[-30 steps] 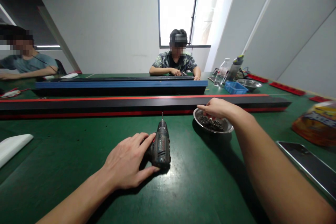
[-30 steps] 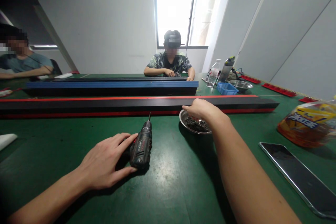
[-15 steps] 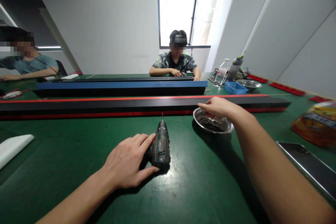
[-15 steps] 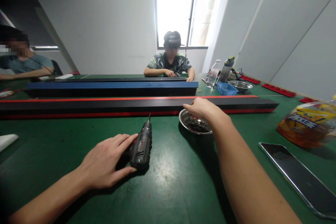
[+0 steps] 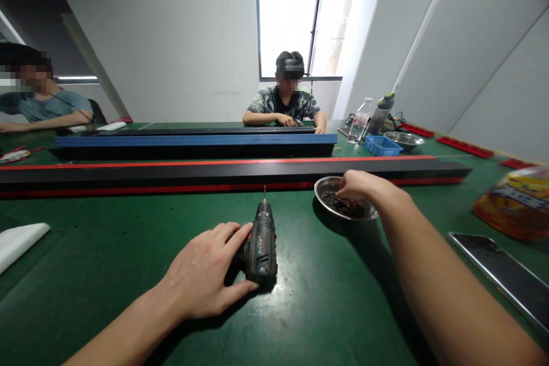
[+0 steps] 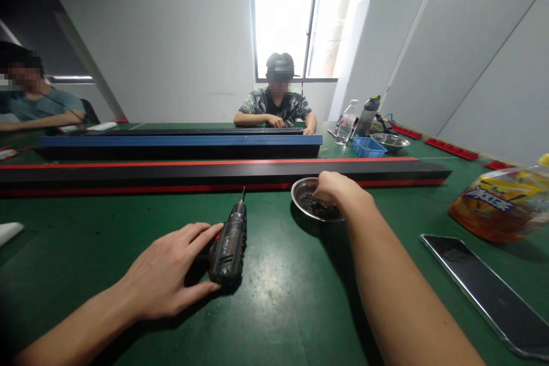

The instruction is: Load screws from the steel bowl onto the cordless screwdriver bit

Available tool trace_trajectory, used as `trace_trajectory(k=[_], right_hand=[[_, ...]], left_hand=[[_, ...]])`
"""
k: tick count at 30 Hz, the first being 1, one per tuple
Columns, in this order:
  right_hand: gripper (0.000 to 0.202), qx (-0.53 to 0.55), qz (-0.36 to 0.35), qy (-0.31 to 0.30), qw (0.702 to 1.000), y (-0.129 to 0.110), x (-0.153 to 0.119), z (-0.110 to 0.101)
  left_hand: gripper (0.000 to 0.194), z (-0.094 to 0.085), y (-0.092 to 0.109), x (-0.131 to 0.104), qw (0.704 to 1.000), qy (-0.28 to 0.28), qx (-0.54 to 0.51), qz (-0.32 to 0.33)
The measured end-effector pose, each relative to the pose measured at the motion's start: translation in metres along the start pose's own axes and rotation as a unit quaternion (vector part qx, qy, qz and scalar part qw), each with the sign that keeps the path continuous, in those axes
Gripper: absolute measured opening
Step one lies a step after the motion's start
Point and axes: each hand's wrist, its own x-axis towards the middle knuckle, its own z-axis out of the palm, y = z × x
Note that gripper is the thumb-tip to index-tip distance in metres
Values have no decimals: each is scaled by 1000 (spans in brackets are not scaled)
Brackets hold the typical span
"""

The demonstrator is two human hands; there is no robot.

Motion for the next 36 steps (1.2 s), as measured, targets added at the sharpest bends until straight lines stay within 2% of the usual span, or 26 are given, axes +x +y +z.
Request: trace_trajectory(k=[3,8,13,24,30,33,36], right_hand=[[15,-22,16,-73,997,-2,1,7],[11,-22,19,-63,998,-2,7,14],[5,-26,13,-37,999,2,11,17],[7,-49,13,-37,998,-1,11,20],[9,-51,15,-52,997,-1,10,13],[10,-38,8,-18,999,0,10,4],[15,10,-48,37,998,-9,6,-6]], left_hand=[[81,-1,1,-2,1000,-6,-14,1],[84,-2,2,-4,1000,-15,-22,-1],[81,-1,3,-4,1000,3,-31,4],[80,-3,4,-3,1000,-7,-29,4],[81,-4,4,-3,999,-18,-32,-1],[82,-4,4,-3,999,-21,-36,-3],[85,-5,4,-4,999,-30,-43,3]])
